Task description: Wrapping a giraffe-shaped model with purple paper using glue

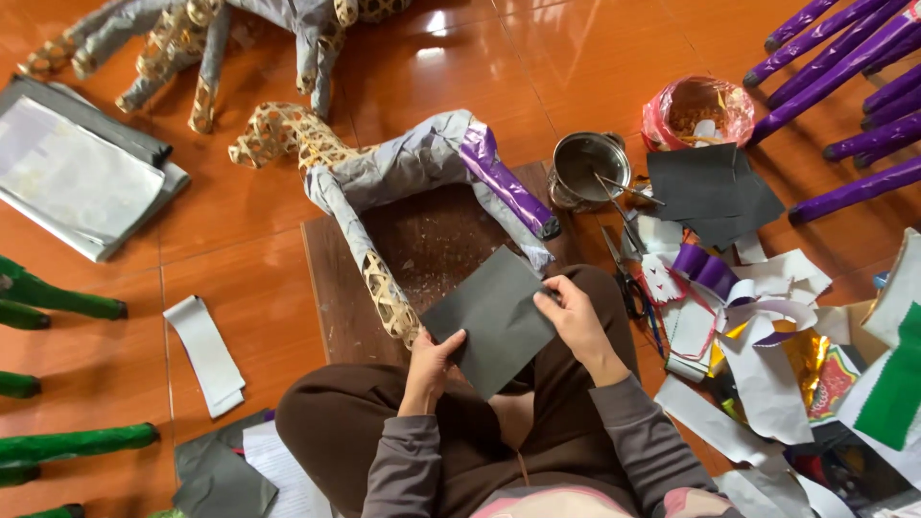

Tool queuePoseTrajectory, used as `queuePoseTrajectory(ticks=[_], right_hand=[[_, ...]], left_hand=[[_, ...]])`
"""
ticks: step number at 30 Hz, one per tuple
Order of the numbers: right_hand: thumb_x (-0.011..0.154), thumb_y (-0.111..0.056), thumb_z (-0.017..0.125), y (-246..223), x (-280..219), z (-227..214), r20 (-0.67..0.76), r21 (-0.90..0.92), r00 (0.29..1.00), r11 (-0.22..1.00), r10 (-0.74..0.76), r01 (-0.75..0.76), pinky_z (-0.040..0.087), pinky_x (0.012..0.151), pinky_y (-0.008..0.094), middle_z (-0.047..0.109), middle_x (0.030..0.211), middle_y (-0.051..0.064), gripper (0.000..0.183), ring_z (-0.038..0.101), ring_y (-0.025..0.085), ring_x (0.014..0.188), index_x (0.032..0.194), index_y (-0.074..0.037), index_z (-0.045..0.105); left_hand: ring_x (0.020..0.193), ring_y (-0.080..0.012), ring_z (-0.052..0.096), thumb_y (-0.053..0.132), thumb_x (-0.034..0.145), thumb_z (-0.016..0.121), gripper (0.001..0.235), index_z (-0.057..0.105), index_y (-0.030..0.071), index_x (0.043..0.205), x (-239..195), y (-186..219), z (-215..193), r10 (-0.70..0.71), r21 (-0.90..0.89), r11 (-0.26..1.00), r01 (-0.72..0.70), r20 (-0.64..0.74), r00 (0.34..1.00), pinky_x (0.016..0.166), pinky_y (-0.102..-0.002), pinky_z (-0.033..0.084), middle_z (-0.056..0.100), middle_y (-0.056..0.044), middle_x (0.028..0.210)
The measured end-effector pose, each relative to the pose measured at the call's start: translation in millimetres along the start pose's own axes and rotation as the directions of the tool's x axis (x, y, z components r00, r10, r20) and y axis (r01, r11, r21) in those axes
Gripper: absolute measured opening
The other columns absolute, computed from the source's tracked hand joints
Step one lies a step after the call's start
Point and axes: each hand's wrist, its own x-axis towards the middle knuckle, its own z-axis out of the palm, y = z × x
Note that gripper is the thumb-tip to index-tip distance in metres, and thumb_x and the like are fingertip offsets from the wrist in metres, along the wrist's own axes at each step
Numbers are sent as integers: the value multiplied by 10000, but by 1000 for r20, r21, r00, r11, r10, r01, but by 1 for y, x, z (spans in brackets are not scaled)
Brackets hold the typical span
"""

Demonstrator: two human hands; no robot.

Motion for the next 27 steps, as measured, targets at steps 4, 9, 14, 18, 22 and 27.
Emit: queuePoseTrajectory(ticks=[4, 9, 14, 18, 22, 27], right_hand=[[908, -92, 653, 34, 8, 0, 96, -53, 989, 992, 115, -111, 541, 574, 241, 698, 795, 88, 364, 618, 104, 657, 1266, -87, 589], [883, -78, 687, 69, 18, 28, 154, 58, 974, 982, 169, -180, 576, 647, 303, 732, 882, 111, 306, 620, 123, 737, 1189, -61, 675], [848, -110, 737, 86, 31, 75, 323, 81, 926, 969, 196, -234, 572, 730, 303, 700, 945, 99, 413, 614, 138, 816, 1239, -39, 624], [750, -166, 833, 112, 39, 91, 393, -108, 919, 994, 40, 3, 359, 1078, 428, 610, 1269, 197, 644, 505, 255, 1224, 1321, -18, 574], [766, -49, 803, 85, 43, 69, 379, -35, 922, 997, 78, -70, 570, 702, 195, 608, 830, -27, 529, 613, 55, 757, 1255, -153, 632], [632, -261, 907, 16, 8, 71, 454, -169, 812, 860, -366, 481, 322, 1114, 483, 521, 1309, 229, 872, 467, 337, 1295, 1362, -24, 492]], left_hand=[[824, -361, 696, 39, 749, 842, 495, 605, 3, 1182, 37, -43, -35, -40, -1, 999, 40, -99, 994, 664, -507, 597, 681, -225, 1031], [947, -293, 676, 121, 827, 779, 458, 618, 104, 1255, 21, -40, -67, -51, -234, 972, 17, -136, 989, 801, -476, 567, 676, -176, 1092], [1031, -290, 660, 321, 874, 731, 453, 627, 55, 1225, -31, -5, -67, -234, -446, 884, 141, -162, 959, 880, -476, 535, 668, -165, 1165], [1024, -364, 675, 310, 901, 697, 456, 633, -5, 1225, -9, -27, -97, -235, -585, 802, 117, -129, 963, 865, -509, 550, 656, -243, 1169], [1080, -377, 649, 306, 914, 681, 454, 631, -17, 1228, -17, -14, -87, -210, -680, 729, 76, -116, 971, 925, -513, 527, 639, -243, 1210], [1143, -365, 618, 326, 932, 657, 450, 614, 24, 1264, -16, 13, -71, -142, -744, 666, 52, -58, 988, 980, -533, 500, 625, -217, 1251]])
